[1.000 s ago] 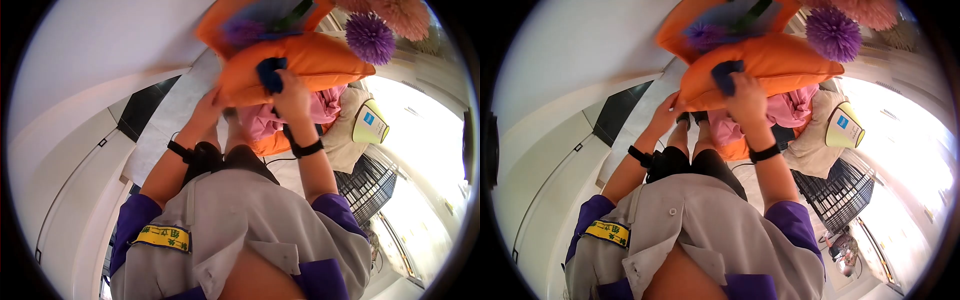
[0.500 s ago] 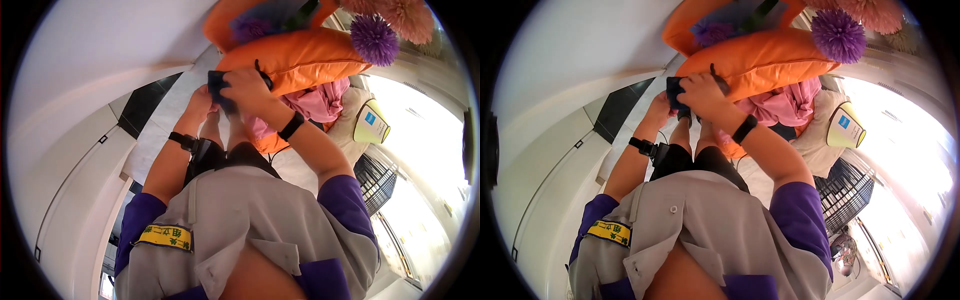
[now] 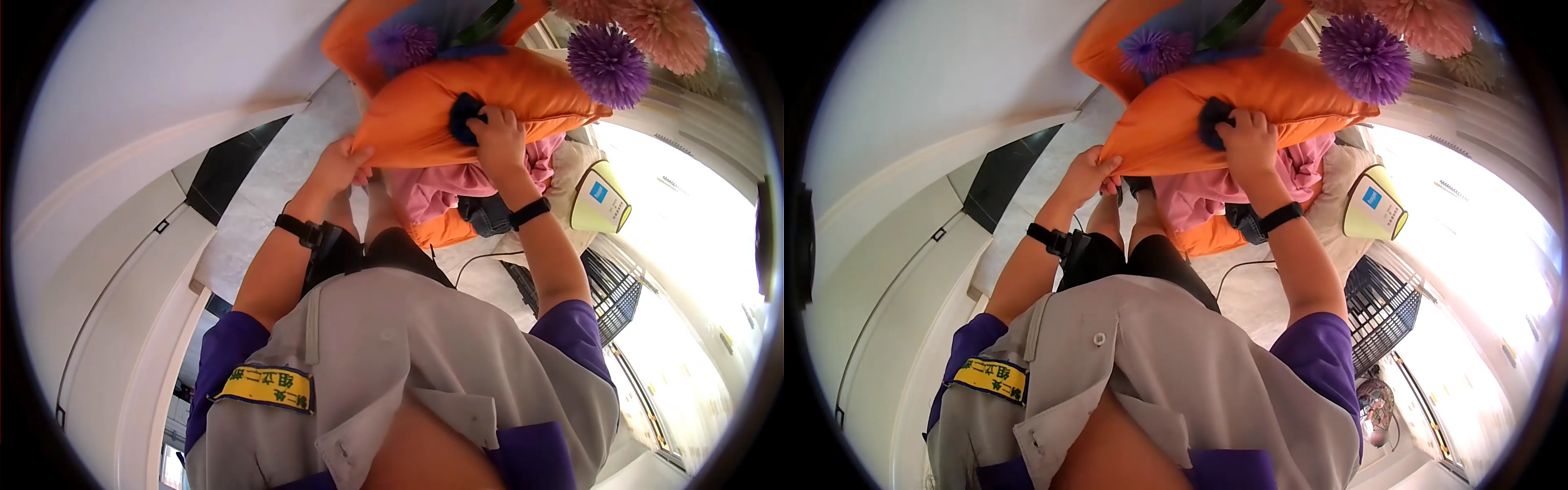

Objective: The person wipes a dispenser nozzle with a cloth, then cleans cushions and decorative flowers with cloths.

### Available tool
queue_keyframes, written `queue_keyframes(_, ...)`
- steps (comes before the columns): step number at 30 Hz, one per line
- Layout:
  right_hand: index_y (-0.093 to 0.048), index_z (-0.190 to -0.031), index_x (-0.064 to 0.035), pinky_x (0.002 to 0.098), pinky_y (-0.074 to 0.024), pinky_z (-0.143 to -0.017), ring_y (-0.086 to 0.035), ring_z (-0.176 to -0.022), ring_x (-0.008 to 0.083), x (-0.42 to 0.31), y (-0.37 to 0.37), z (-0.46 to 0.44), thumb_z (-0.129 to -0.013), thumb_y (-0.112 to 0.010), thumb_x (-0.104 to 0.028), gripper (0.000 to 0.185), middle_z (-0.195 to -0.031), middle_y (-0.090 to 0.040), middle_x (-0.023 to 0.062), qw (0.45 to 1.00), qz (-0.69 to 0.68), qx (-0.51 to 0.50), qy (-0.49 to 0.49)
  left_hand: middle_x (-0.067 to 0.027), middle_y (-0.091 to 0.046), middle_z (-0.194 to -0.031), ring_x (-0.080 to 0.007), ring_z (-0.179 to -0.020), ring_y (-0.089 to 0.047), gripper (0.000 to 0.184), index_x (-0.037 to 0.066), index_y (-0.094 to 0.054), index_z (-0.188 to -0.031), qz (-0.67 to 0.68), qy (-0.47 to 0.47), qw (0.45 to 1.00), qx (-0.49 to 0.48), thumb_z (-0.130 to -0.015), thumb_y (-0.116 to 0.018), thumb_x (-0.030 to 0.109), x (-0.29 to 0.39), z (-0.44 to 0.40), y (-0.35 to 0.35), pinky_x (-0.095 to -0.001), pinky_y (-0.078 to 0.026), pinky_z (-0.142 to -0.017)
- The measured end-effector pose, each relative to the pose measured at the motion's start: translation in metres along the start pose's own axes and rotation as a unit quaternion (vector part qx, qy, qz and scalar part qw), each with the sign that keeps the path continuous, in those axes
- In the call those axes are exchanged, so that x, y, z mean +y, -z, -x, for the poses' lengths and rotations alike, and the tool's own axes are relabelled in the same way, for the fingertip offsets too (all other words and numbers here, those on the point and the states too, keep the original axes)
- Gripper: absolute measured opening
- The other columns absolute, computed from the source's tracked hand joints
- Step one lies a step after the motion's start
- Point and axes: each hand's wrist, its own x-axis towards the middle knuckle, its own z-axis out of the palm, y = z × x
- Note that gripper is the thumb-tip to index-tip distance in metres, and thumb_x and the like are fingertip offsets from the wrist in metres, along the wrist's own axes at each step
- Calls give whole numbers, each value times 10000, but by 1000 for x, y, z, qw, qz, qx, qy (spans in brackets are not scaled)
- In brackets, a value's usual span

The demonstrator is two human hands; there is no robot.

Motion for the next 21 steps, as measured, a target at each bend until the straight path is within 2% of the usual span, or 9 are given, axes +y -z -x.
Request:
queue_keyframes(7, -671, -840, -229, 391, -430, -765, -512, -935, 233, 52, 15, 8, -751, -543, -168, 167, -994, -539, -12, 995, 88, 20, -47, -77, -589, -676, -124, -492, -546, 271, -13, -514, -1040, -18, 0, 1000, 15, -881, -560, 201, 7, 7, -11, -245, -456, -481)
queue_keyframes(10, -670, -891, -220, 397, -429, -774, -515, -965, 246, 52, 32, 0, -720, -556, -101, 238, -999, -545, 4, 992, 74, 0, -106, -92, -584, -647, -181, -464, -544, 382, -16, -463, -1145, -73, -20, 997, 32, -854, -595, 192, 12, 11, -16, -277, -482, -504)
queue_keyframes(12, -669, -911, -215, 403, -431, -785, -516, -983, 255, 47, 47, -8, -698, -559, -71, 280, -1002, -551, 13, 988, 58, -6, -143, -142, -610, -776, -270, -647, -600, 545, -15, -385, -1250, -230, -88, 964, 97, -814, -636, 193, 10, 11, -13, -353, -510, -629)
queue_keyframes(13, -662, -945, -183, 404, -439, -811, -532, -966, 291, 44, 53, -11, -664, -548, -16, 346, -1004, -571, 56, 986, -25, 20, -162, -142, -610, -776, -270, -647, -600, 545, -15, -385, -1250, -229, -88, 965, 99, -814, -636, 193, 8, 11, -13, -353, -510, -629)
queue_keyframes(15, -654, -978, -151, 406, -447, -837, -548, -949, 327, 31, 65, -21, -631, -536, 39, 413, -1006, -591, 98, 977, -108, 44, -180, -200, -560, -1046, -322, -951, -561, 653, 78, -398, -1319, -450, -276, 801, 282, -738, -690, 143, 6, 9, -14, -389, -475, -786)
queue_keyframes(16, -645, -995, -137, 406, -445, -848, -550, -938, 344, 15, 70, -29, -624, -522, 50, 434, -997, -595, 121, 965, -213, 66, -138, -200, -560, -1046, -322, -951, -561, 653, 78, -398, -1319, -451, -275, 801, 282, -738, -690, 143, 9, 8, -14, -389, -475, -786)
queue_keyframes(18, -632, -1021, -120, 408, -443, -854, -551, -926, 358, -23, 66, -41, -611, -517, 60, 463, -993, -599, 141, 944, -316, 82, -46, -210, -479, -1182, -377, -1087, -448, 522, 119, -550, -1190, -501, -424, 720, 225, -690, -702, 138, 22, 4, -16, -443, -422, -844)
queue_keyframes(19, -629, -1031, -118, 409, -444, -850, -550, -926, 355, -44, 60, -45, -605, -525, 59, 473, -999, -599, 138, 945, -318, 74, 1, -210, -479, -1182, -377, -1087, -448, 522, 119, -550, -1190, -500, -426, 720, 223, -690, -702, 138, 26, 5, -22, -443, -422, -844)
queue_keyframes(21, -642, -998, -118, 397, -449, -838, -549, -938, 325, -76, 50, -45, -617, -568, 25, 413, -992, -598, 93, 951, -307, 28, 28, -201, -504, -1110, -379, -1004, -481, 356, 91, -644, -1011, -413, -448, 781, 140, -660, -693, 129, 34, 13, -39, -457, -429, -790)
